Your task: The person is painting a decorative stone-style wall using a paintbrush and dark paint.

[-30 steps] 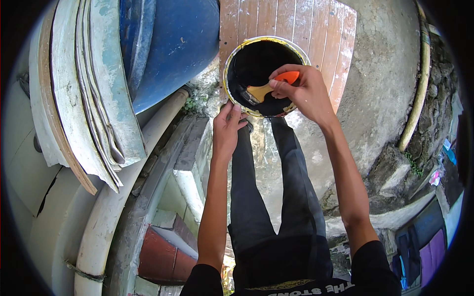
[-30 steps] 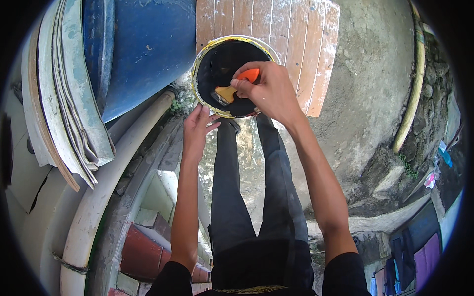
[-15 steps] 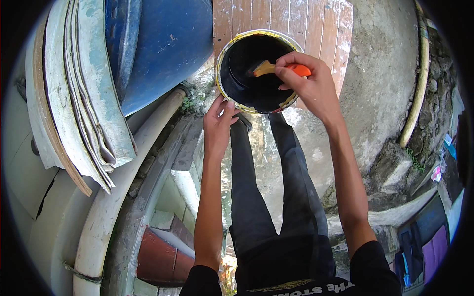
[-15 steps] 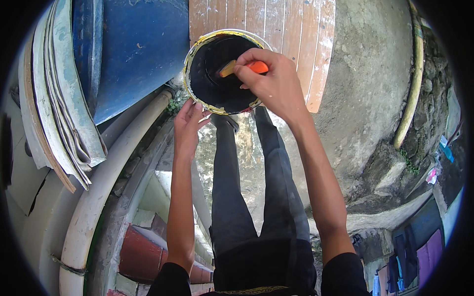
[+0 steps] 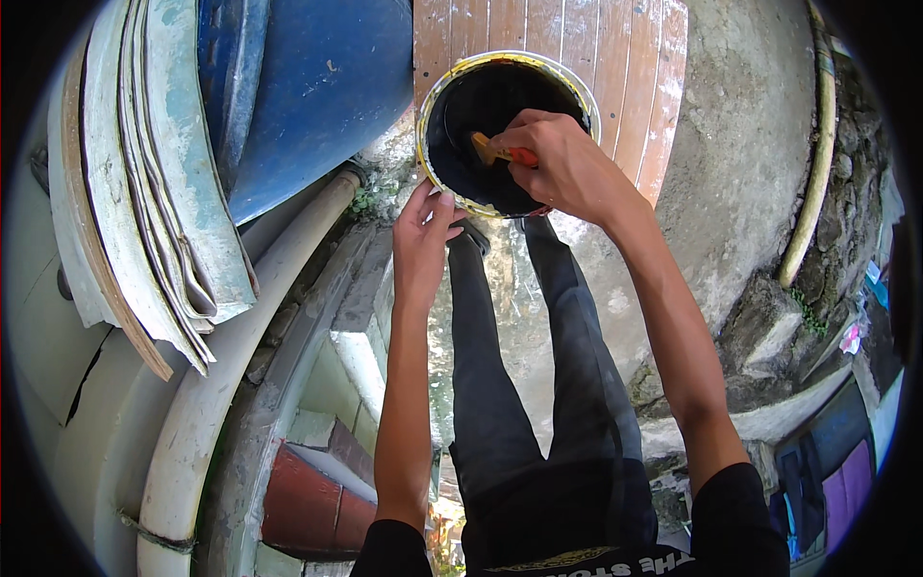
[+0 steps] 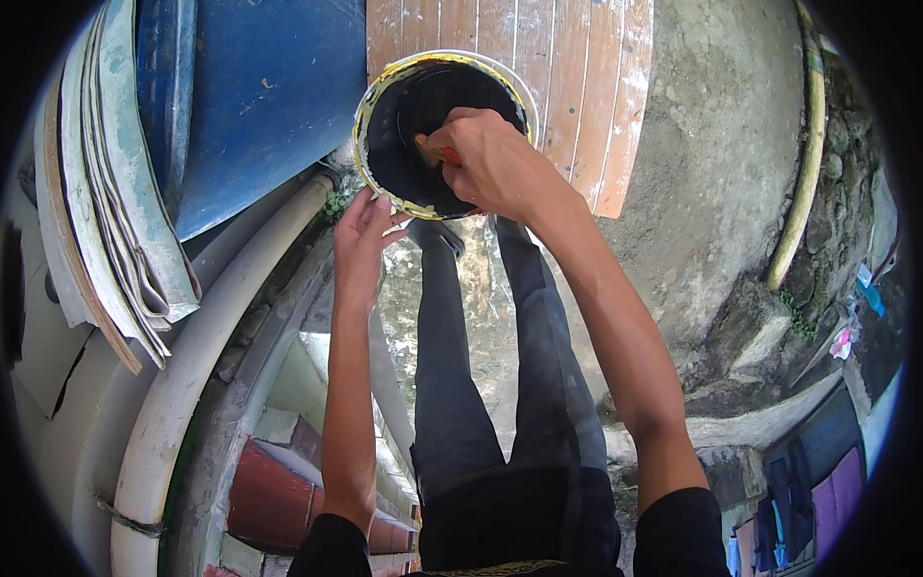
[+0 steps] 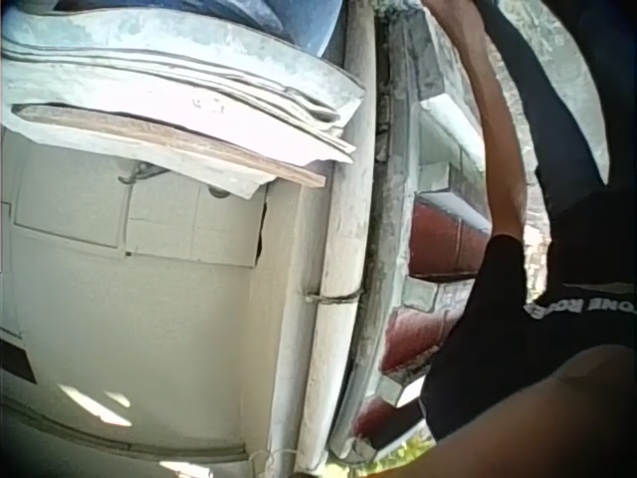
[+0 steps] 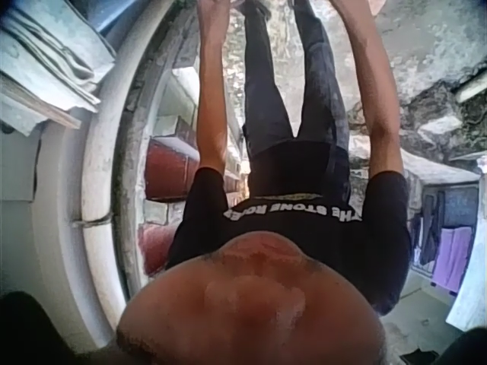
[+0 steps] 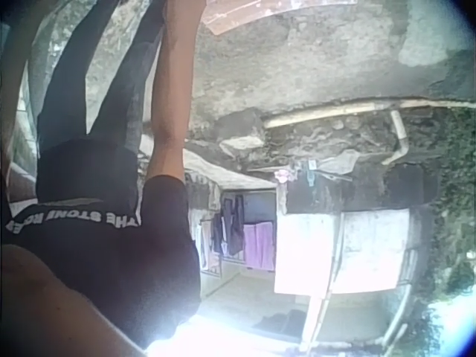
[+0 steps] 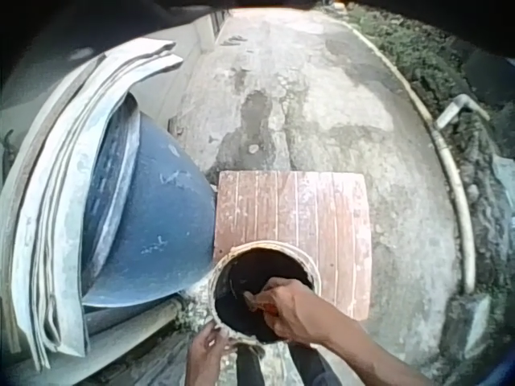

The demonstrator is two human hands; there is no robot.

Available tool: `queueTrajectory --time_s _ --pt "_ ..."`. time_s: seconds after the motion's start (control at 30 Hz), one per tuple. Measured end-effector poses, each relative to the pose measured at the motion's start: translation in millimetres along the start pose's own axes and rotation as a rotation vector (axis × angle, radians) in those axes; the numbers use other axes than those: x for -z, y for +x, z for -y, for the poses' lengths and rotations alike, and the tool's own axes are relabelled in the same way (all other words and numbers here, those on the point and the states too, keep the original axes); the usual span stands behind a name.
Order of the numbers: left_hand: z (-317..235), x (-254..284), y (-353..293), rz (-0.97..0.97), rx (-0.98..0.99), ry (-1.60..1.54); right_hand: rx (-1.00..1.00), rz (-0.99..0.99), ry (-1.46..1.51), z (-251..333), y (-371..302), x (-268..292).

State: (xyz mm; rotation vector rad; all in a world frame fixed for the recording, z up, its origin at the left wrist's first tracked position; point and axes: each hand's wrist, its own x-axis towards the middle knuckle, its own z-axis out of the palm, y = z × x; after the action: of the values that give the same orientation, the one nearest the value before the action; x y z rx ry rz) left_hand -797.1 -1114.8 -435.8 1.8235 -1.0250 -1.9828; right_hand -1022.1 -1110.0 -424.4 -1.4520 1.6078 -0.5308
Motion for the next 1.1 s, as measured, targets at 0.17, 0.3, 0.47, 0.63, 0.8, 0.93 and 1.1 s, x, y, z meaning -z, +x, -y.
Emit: queueTrajectory --time_s 0.17,0.3,0.47,0.63,0.8,0.93,1.1 --pt "-3.0 -0.2 -0.5 0.021 -0.015 0.015 0.059 0.006 -0.044 0.5 6.2 -14.4" --pt "-3.4 0.1 -1.2 0.012 0.004 0.015 0.102 -0.01 -0.128 1.9 8.2 -39.7" --pt "-3.6 0.4 -1.2 0.021 -0.019 0.018 0.053 -0.047 -0.078 0.3 12.2 -48.9" --pt "-3.0 -1.5 -1.0 0.007 -0.032 -0.002 -0.092 -0.081 -0.01 7.7 21.4 -26.8" --pt "-3.9 -3.1 -1.8 0.033 -0.023 -0.068 -0.147 -0.25 0.235 19.1 1.3 -6.3" --pt "-6.2 -5.2 -1.9 0.008 0.003 -0.102 -0.233 -0.198 0.382 19.5 -8.6 2.6" --pt "-7.3 -5.5 -3.2 0.022 -0.015 -0.115 -0.318 -0.124 0.598 17.4 -18.0 9.8"
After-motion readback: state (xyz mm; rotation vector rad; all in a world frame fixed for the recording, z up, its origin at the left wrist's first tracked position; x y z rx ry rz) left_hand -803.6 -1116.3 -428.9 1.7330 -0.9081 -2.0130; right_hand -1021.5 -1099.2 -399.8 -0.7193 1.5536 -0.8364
